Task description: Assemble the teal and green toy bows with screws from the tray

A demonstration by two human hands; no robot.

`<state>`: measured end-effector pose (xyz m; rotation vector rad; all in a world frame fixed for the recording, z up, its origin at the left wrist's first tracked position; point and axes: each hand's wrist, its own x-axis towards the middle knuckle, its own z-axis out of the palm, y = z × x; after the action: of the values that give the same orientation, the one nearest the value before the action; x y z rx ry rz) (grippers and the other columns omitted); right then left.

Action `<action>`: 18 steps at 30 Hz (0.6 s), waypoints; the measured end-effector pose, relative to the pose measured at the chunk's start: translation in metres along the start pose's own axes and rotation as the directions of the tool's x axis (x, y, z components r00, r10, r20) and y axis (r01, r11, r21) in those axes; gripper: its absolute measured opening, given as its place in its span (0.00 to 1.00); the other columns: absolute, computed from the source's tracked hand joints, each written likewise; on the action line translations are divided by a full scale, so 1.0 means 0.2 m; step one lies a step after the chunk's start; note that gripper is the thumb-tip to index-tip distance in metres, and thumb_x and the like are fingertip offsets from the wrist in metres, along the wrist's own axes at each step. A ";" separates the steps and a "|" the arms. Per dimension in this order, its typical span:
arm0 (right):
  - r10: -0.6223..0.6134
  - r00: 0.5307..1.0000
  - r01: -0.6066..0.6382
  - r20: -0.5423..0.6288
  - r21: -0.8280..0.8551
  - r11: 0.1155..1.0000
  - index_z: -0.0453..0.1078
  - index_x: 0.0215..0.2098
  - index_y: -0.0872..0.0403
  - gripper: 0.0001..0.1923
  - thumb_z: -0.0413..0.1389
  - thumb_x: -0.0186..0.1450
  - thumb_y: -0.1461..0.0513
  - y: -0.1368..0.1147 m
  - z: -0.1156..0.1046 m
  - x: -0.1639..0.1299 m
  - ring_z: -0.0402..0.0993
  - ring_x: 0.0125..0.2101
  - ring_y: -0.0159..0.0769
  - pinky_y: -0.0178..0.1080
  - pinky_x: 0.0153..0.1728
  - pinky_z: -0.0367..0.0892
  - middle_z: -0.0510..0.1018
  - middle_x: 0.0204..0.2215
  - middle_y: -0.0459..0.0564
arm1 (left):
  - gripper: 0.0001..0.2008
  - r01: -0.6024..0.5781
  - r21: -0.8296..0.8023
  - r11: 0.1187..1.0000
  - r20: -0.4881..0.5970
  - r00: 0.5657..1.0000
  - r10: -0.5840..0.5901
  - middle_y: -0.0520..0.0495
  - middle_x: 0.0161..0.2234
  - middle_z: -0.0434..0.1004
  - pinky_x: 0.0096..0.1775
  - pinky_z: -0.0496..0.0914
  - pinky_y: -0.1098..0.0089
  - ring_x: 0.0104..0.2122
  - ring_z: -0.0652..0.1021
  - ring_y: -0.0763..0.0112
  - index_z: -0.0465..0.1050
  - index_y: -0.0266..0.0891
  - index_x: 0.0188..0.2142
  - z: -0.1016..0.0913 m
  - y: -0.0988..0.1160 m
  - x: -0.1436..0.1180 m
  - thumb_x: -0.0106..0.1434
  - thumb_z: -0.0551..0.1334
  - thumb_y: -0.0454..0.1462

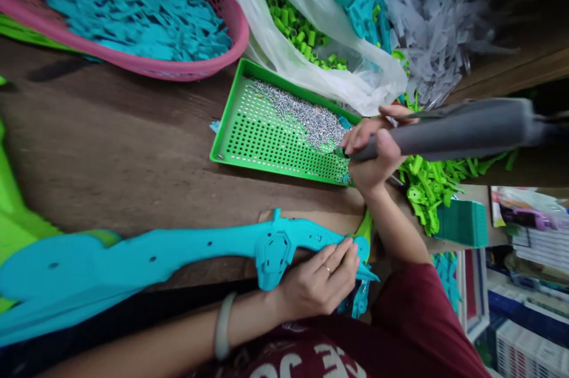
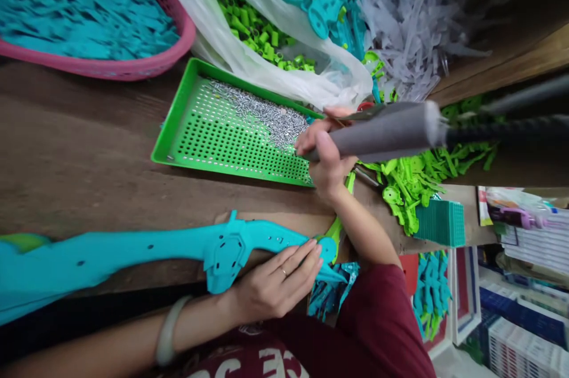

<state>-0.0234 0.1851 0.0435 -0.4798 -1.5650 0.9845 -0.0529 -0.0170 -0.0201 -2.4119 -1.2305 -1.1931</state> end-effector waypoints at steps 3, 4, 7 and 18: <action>0.061 0.998 -0.060 0.001 -0.120 0.991 0.60 0.45 0.40 0.15 0.54 0.65 0.45 0.11 0.03 0.00 0.56 0.13 0.31 0.36 0.17 0.62 0.56 0.17 0.35 | 0.14 0.012 -0.022 1.000 -0.008 1.000 -0.012 0.40 0.52 0.82 0.53 0.73 0.65 0.54 0.79 0.59 0.78 0.32 0.50 0.00 0.00 0.01 0.72 0.57 0.35; 0.068 0.998 -0.065 0.013 -0.138 0.988 0.59 0.45 0.40 0.16 0.53 0.65 0.44 0.12 0.03 -0.01 0.56 0.14 0.31 0.37 0.17 0.61 0.56 0.17 0.35 | 0.14 0.012 -0.033 0.999 -0.004 1.000 -0.013 0.41 0.52 0.82 0.53 0.74 0.65 0.54 0.79 0.59 0.78 0.32 0.50 0.01 0.00 0.01 0.72 0.56 0.35; 0.088 0.996 -0.085 0.025 -0.121 0.989 0.58 0.44 0.41 0.16 0.54 0.65 0.45 0.13 0.01 -0.04 0.56 0.13 0.31 0.36 0.17 0.60 0.56 0.17 0.35 | 0.16 0.024 -0.064 0.998 0.013 1.000 -0.023 0.41 0.52 0.82 0.52 0.73 0.65 0.54 0.79 0.60 0.78 0.31 0.50 0.01 0.01 0.00 0.73 0.54 0.34; 0.157 0.986 -0.156 -0.046 0.021 0.987 0.66 0.43 0.45 0.11 0.59 0.65 0.53 -0.19 -0.02 -0.04 0.62 0.14 0.28 0.35 0.19 0.67 0.64 0.18 0.35 | 0.17 0.003 0.011 1.000 0.074 0.997 -0.004 0.43 0.54 0.80 0.53 0.70 0.65 0.54 0.75 0.64 0.76 0.36 0.55 0.00 0.05 -0.03 0.72 0.57 0.38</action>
<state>-0.0093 0.1582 0.0686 -0.6175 -1.4914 1.0977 -0.0480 -0.0266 -0.0236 -2.4673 -1.2593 -1.1045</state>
